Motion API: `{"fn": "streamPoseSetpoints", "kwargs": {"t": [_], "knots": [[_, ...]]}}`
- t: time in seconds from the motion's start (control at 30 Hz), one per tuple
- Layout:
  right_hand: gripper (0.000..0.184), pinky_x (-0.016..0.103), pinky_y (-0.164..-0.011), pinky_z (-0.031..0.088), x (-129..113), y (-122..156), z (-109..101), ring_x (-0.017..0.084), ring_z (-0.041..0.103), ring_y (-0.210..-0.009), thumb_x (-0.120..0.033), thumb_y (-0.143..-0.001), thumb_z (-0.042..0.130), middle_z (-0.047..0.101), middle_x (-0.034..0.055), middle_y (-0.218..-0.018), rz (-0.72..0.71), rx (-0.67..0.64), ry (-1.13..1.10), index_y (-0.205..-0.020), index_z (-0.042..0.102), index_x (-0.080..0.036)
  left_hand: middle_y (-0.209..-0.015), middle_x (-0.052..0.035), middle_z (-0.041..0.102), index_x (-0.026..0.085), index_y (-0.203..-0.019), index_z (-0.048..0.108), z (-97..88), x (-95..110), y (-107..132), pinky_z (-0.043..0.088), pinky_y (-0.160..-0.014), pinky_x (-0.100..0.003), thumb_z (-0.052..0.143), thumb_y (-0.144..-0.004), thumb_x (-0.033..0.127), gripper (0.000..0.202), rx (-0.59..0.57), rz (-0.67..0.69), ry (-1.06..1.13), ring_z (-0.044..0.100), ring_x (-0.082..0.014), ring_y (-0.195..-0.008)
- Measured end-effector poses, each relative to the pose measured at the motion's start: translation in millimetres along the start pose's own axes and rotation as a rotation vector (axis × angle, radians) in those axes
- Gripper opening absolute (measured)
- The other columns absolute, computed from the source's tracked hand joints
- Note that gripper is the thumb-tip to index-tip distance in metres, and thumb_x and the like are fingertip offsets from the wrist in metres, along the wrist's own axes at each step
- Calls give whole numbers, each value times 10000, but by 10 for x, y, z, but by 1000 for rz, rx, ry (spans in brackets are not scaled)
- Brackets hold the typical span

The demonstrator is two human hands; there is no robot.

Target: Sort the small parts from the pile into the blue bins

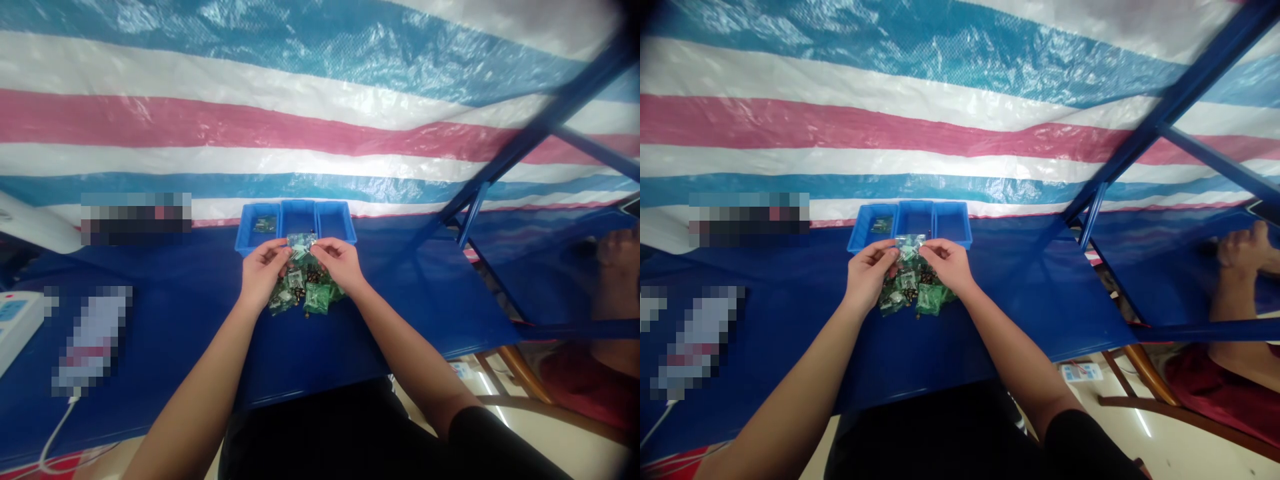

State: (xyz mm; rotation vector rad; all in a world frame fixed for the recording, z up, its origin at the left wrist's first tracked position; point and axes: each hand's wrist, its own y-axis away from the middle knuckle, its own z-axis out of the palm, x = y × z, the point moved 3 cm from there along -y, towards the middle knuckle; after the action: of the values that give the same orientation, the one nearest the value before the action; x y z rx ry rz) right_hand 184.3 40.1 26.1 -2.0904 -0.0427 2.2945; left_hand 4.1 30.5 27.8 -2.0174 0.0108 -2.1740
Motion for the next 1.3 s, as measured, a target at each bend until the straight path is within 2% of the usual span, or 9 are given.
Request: {"fn": "streamPoseSetpoints", "kwargs": {"t": [0.2, 0.3, 0.53, 0.7, 0.8, 0.87, 0.93, 1.07, 1.3], "knots": [[319, 249, -480, 403, -42, 7, -10, 98, 483, -490, -477, -701, 783, 615, -15, -582, -14, -53, -5, -811, 733, -182, -511, 33, 536, 178, -771, 672, -2, 5, 24, 354, -439, -191, 738, -780, 402, 233, -40, -61, -87, 465, -75, -452], [331, 237, -466, 394, -24, 10, -1, 89, 470, -473, -491, -713, 772, 602, -21, -566, -11, -78, -7, -803, 721, -176, -516, 37, 535, 181, -794, 681, -16, 2, 20, 340, -428, -186, 736, -773, 418, 244, -12, -84, -84, 473, -78, -452], [365, 228, -435, 388, -12, -5, -20, 89, 477, -458, -517, -704, 772, 594, -22, -563, 18, -15, 4, -831, 712, -179, -514, 26, 575, 187, -874, 711, -6, -31, 14, 366, -443, -200, 730, -771, 425, 260, -41, -79, -78, 498, -95, -459], [343, 233, -489, 393, -55, 19, -19, 87, 474, -509, -512, -710, 769, 597, -18, -592, -85, -2, 64, -748, 701, -178, -489, 35, 565, 182, -932, 717, -23, -38, 10, 362, -446, -200, 740, -774, 409, 277, -35, -38, -82, 495, -91, -443], [316, 230, -480, 363, -65, 37, -13, 75, 431, -482, -494, -734, 760, 529, -44, -537, -139, 3, 66, -759, 709, -183, -471, 33, 578, 177, -966, 702, -10, -28, 19, 330, -414, -196, 722, -801, 413, 289, -40, -32, -74, 481, -87, -394], [312, 230, -455, 349, -66, 39, -5, 75, 424, -449, -493, -744, 755, 506, -55, -503, -118, -22, 32, -788, 708, -188, -515, 13, 626, 176, -975, 690, 3, -14, 29, 323, -396, -197, 716, -809, 417, 294, -43, -23, -54, 515, -97, -393], [327, 234, -448, 372, -75, 32, 0, 93, 497, -463, -515, -776, 719, 575, -30, -546, -71, -54, -36, -799, 701, -188, -623, -23, 689, 174, -968, 692, 8, 16, 40, 370, -421, -208, 720, -808, 415, 291, -51, 33, -36, 595, -123, -470], [340, 252, -488, 450, -104, 5, -11, 137, 632, -593, -534, -810, 665, 690, 24, -733, -34, -76, -128, -834, 709, -198, -812, -55, 734, 186, -963, 735, -6, 72, 73, 493, -571, -253, 660, -860, 423, 269, -81, 186, -93, 636, -129, -601], [256, 259, -558, 491, -32, -12, -15, 121, 604, -628, -395, -705, 793, 702, 13, -787, -109, -76, -65, -863, 706, -213, -960, -67, 738, 191, -975, 739, 0, 40, 88, 565, -699, -277, 730, -805, 360, 240, 8, 243, -182, 687, -160, -782]]}}
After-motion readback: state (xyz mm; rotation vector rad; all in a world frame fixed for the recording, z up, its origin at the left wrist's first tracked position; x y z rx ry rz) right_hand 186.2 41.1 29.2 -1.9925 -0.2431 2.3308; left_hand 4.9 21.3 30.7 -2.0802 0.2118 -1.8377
